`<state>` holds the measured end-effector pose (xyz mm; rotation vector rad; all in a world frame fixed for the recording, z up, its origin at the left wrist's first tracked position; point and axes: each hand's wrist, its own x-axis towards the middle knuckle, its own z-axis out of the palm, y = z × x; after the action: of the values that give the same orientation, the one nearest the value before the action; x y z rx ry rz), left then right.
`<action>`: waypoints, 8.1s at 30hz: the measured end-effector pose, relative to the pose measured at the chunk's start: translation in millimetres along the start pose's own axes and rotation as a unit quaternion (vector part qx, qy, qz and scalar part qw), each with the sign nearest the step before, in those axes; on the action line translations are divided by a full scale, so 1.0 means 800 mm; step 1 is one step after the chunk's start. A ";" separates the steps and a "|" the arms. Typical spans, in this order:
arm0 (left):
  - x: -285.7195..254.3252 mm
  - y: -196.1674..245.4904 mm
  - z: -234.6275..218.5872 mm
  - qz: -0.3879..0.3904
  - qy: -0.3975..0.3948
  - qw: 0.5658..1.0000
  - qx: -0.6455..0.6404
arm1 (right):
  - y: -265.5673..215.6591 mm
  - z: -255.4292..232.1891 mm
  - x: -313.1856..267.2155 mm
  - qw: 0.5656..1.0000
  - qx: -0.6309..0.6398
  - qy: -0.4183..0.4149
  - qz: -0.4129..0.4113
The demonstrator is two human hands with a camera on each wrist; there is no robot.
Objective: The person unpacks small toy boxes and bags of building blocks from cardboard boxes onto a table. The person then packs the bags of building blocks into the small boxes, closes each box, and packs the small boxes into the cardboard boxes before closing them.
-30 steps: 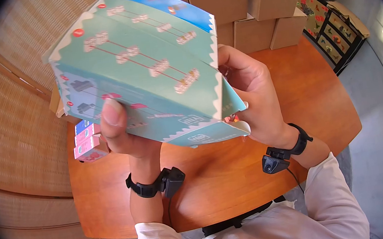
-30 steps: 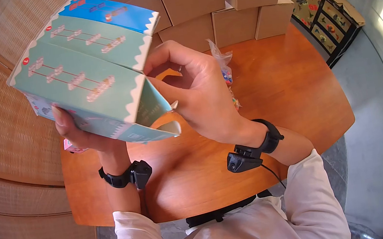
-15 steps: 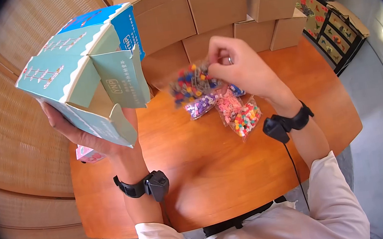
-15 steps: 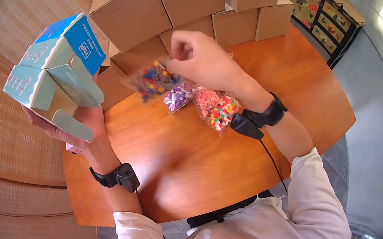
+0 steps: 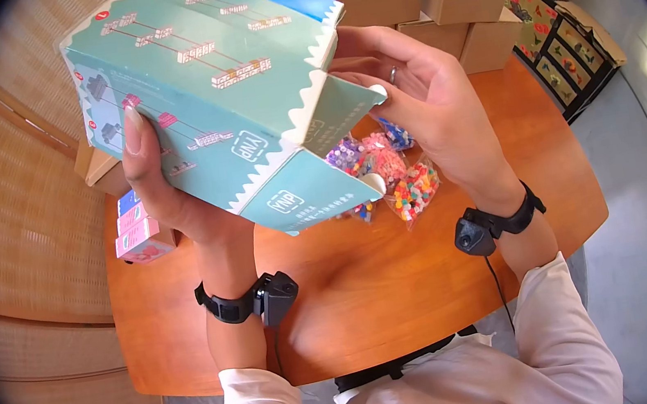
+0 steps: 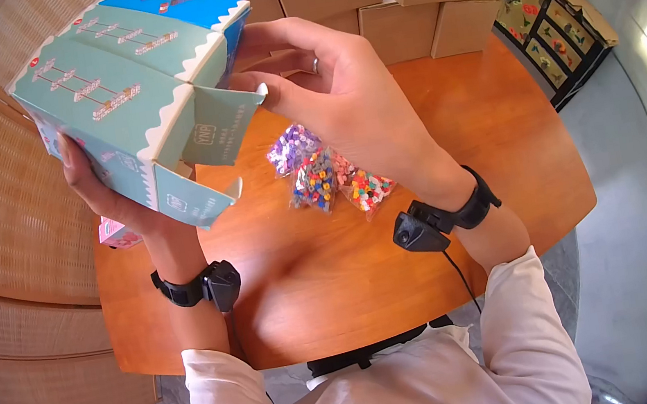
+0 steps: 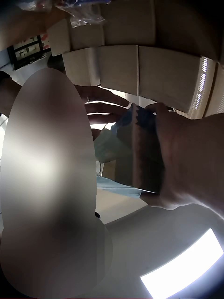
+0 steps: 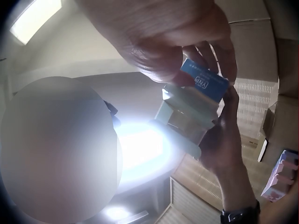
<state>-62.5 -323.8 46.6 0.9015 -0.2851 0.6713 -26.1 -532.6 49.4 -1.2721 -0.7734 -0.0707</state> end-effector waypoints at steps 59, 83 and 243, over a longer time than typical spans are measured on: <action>0.004 0.008 -0.023 0.101 0.026 0.993 0.051 | 0.011 -0.001 -0.006 0.990 0.124 -0.044 0.043; -0.057 0.090 -0.040 -0.007 -0.131 0.987 0.096 | 0.008 -0.044 -0.048 0.945 -0.321 -0.010 0.060; -0.170 0.170 -0.401 -0.096 0.080 0.806 0.578 | 0.226 0.400 -0.033 0.804 -0.434 -0.302 -0.272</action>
<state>-268.3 -64.7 -128.4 1.9974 0.4481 0.7041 -117.3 -203.3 -88.5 -1.9257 -1.7892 -0.5619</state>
